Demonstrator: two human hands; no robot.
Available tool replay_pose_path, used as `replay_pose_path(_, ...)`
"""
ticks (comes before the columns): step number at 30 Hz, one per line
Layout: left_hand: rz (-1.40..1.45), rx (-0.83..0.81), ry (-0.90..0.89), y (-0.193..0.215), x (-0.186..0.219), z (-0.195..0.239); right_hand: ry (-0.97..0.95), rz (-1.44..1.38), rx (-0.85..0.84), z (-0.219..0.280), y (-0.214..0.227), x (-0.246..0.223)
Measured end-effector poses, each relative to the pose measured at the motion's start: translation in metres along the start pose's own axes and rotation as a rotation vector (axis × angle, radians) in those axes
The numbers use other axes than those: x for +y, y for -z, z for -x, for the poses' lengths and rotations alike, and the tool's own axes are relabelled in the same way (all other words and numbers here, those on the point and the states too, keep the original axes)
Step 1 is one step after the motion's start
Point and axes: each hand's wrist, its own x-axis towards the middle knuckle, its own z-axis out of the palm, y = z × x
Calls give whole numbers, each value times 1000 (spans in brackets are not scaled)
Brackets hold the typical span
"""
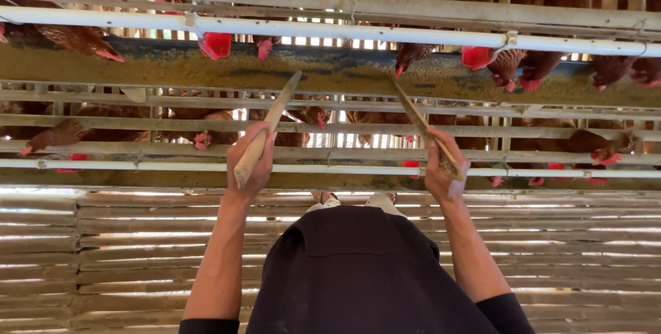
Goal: Spreading and leveling chicken feed in a long trough using manual wooden scrapers in a poultry house.
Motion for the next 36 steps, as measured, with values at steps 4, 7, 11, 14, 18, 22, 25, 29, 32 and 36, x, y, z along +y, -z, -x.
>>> replay_pose_path(4,111,-1,68,-37,-13,7,37,80,40,1,30,14)
replay_pose_path(7,262,-25,40,-60,11,1,23,243,78,4,46,-2)
replay_pose_path(11,369,-31,-21,-88,23,-11,45,209,81,2,50,-5)
replay_pose_path(14,348,-59,-22,-93,15,-16,40,209,95,0,50,-5)
replay_pose_path(18,127,-44,-1,-61,2,-18,-23,139,73,-5,62,-1)
replay_pose_path(22,62,49,11,-15,15,-21,-70,60,52,-8,64,14)
replay_pose_path(25,34,85,7,-17,36,-20,-103,56,19,-6,69,23)
replay_pose_path(29,281,80,42,-81,39,-3,-100,45,-44,-9,79,19)
replay_pose_path(32,356,22,50,-114,51,8,-46,74,-79,-16,86,30)
replay_pose_path(36,214,-24,14,-111,82,8,85,140,-107,-18,85,59)
